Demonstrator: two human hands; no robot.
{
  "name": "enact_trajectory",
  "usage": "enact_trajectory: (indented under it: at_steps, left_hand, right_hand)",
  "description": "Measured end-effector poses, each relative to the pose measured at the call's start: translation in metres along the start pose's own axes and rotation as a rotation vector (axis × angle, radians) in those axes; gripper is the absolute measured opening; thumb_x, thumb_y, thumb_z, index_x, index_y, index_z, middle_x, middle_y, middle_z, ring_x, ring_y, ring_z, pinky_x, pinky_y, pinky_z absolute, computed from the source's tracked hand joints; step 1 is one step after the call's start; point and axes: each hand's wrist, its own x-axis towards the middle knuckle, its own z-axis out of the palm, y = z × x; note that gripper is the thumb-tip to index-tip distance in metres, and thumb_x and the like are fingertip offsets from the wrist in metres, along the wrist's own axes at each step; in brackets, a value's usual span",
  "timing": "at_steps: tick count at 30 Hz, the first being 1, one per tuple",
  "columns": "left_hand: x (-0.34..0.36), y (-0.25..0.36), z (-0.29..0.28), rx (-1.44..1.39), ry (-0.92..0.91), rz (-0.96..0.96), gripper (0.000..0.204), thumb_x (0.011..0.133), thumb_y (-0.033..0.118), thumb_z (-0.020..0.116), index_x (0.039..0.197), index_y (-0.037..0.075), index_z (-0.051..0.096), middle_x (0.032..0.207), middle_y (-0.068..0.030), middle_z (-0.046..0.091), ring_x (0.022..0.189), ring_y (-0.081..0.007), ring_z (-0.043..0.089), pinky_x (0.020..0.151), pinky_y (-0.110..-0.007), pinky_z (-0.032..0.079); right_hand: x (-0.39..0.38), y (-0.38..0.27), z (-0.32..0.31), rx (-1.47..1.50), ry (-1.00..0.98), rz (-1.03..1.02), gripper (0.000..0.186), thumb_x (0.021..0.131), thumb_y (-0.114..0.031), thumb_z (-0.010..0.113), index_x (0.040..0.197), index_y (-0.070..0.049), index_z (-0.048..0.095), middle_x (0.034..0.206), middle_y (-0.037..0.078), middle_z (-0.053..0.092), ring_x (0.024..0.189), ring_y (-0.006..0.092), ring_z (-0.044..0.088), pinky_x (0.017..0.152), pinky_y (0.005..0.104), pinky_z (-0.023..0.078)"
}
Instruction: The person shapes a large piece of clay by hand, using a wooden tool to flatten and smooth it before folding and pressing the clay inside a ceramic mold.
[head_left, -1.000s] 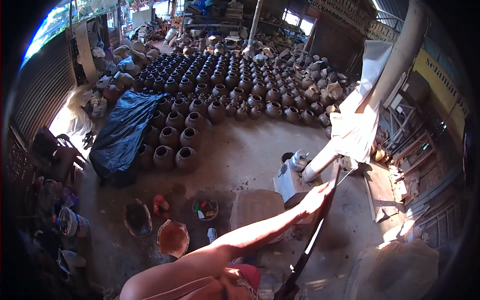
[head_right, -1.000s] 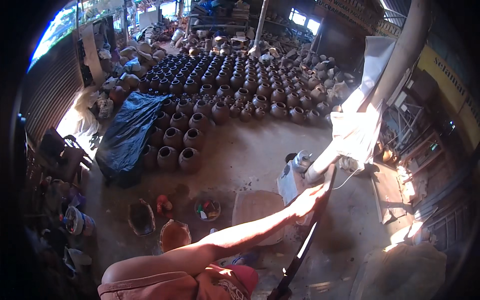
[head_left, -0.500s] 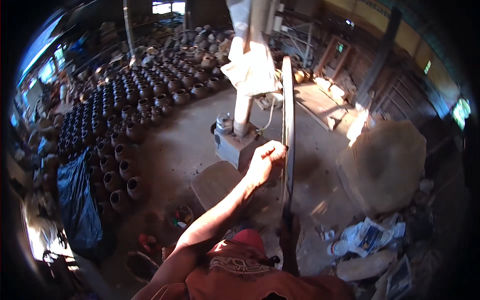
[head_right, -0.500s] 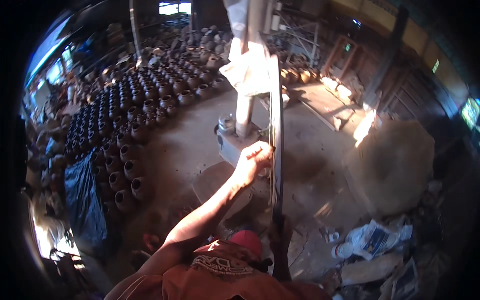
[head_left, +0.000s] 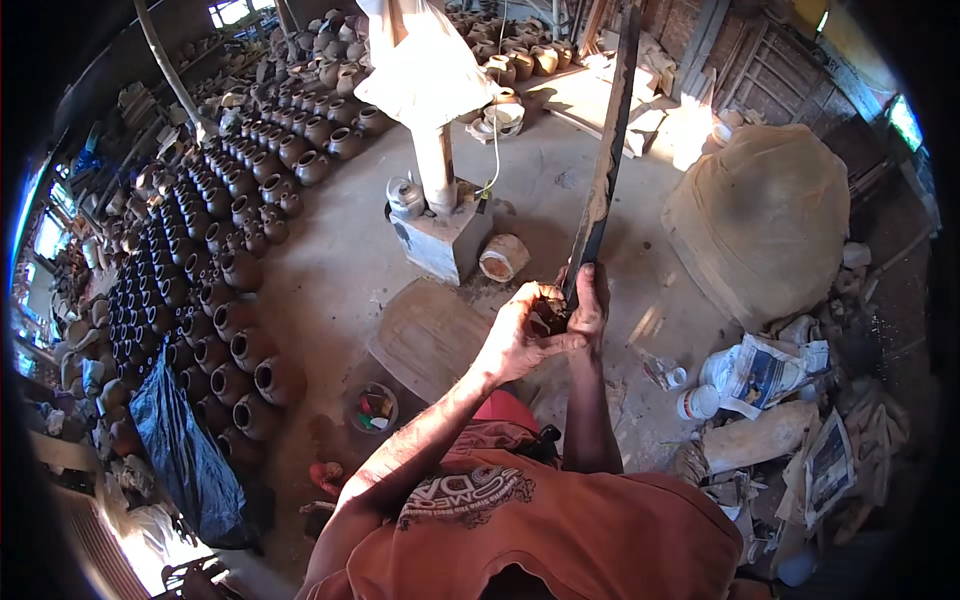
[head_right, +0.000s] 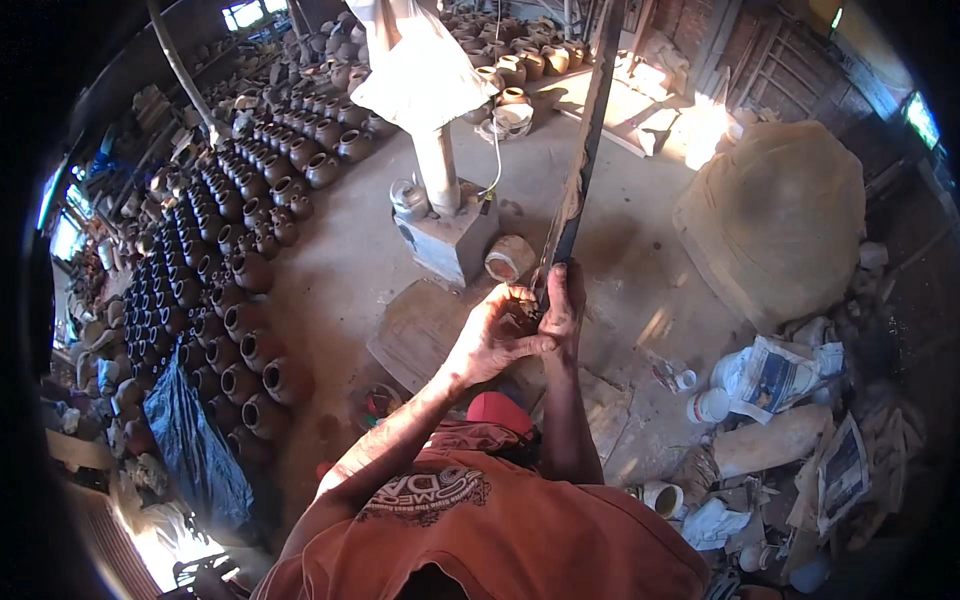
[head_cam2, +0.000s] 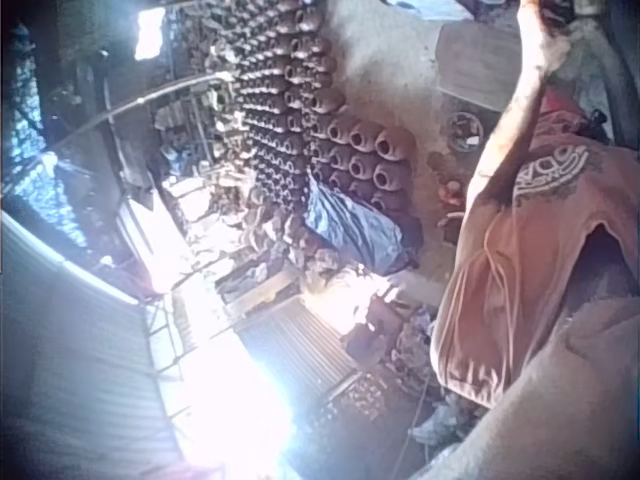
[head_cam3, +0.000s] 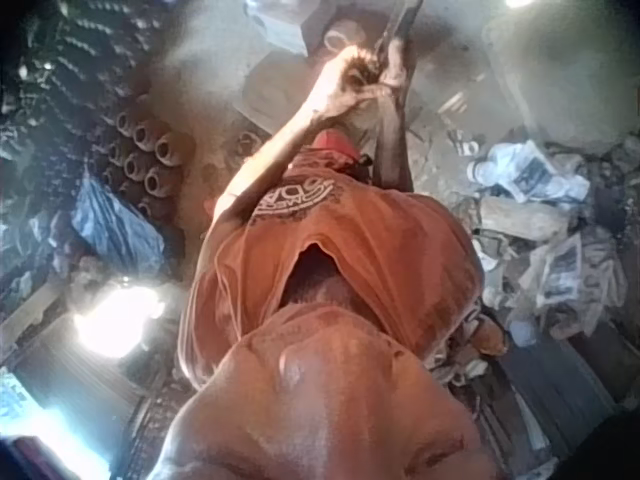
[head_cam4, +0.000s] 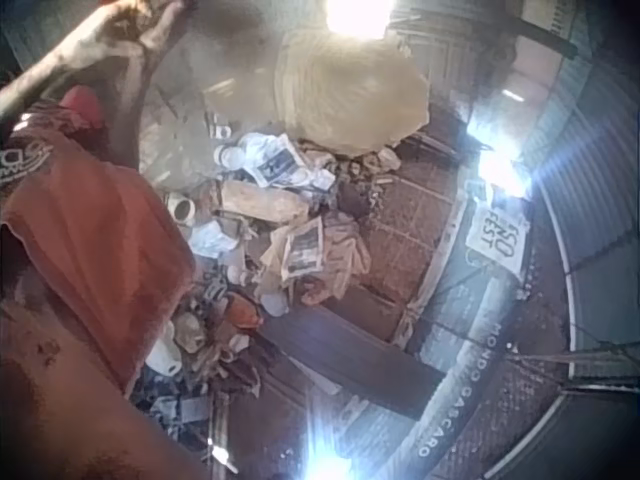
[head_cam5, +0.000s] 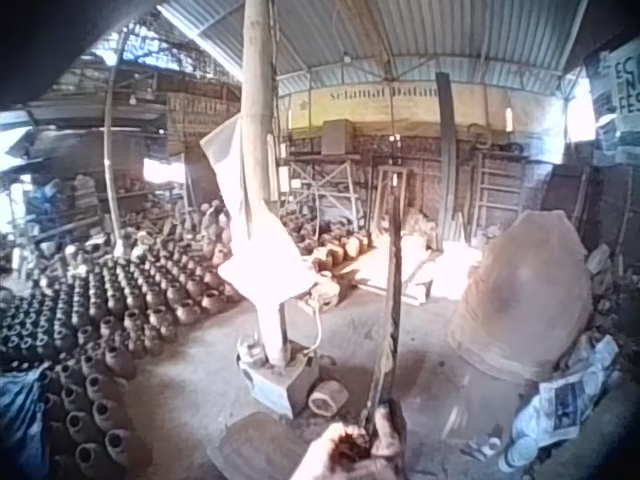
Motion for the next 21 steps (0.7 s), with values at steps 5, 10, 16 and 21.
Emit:
enact_trajectory:
  at_steps: [5, 10, 16, 21]
  left_hand:
    - [0.035, 0.001, -0.026, -0.162, -0.109, -0.124, 0.034, 0.077, 0.004, 0.088, 0.102, 0.003, 0.063, 0.095, -0.0052, 0.069, 0.086, -0.0133, 0.065, 0.076, -0.031, 0.055]
    - [0.066, -0.032, -0.042, -0.172, -0.217, -0.155, 0.039, 0.085, 0.009, 0.084, 0.117, 0.001, 0.062, 0.113, -0.0123, 0.071, 0.106, -0.0206, 0.069, 0.092, -0.035, 0.056]
    - [0.110, -0.096, -0.050, -0.795, -0.434, -0.076, 0.068, 0.086, 0.032, 0.084, 0.141, 0.005, 0.055, 0.130, -0.0183, 0.065, 0.113, -0.0308, 0.068, 0.095, -0.042, 0.056]
    - [0.174, -0.060, -0.051, -0.467, -0.032, -0.081, 0.029, 0.088, 0.000, 0.066, 0.117, -0.002, 0.067, 0.095, -0.0067, 0.069, 0.081, -0.0152, 0.066, 0.074, -0.030, 0.054]
  right_hand:
    - [0.027, 0.020, -0.001, 0.187, -0.013, 0.161, 0.046, 0.107, -0.046, 0.056, 0.124, -0.004, 0.063, 0.100, 0.004, 0.067, 0.090, 0.0129, 0.064, 0.083, 0.0308, 0.052]
    - [0.053, 0.023, -0.011, -0.425, -0.130, -0.037, 0.039, 0.109, -0.040, 0.046, 0.107, -0.003, 0.059, 0.095, 0.012, 0.058, 0.088, 0.0206, 0.058, 0.079, 0.0390, 0.048]
    - [0.083, 0.020, -0.020, -0.493, -0.177, -0.030, 0.039, 0.109, -0.039, 0.045, 0.109, -0.002, 0.057, 0.090, 0.010, 0.061, 0.083, 0.0216, 0.059, 0.080, 0.0410, 0.049]
    - [0.099, 0.053, -0.043, -0.367, -0.194, 0.138, 0.037, 0.110, -0.039, 0.045, 0.117, -0.005, 0.055, 0.096, 0.007, 0.062, 0.091, 0.0199, 0.062, 0.084, 0.0375, 0.052]
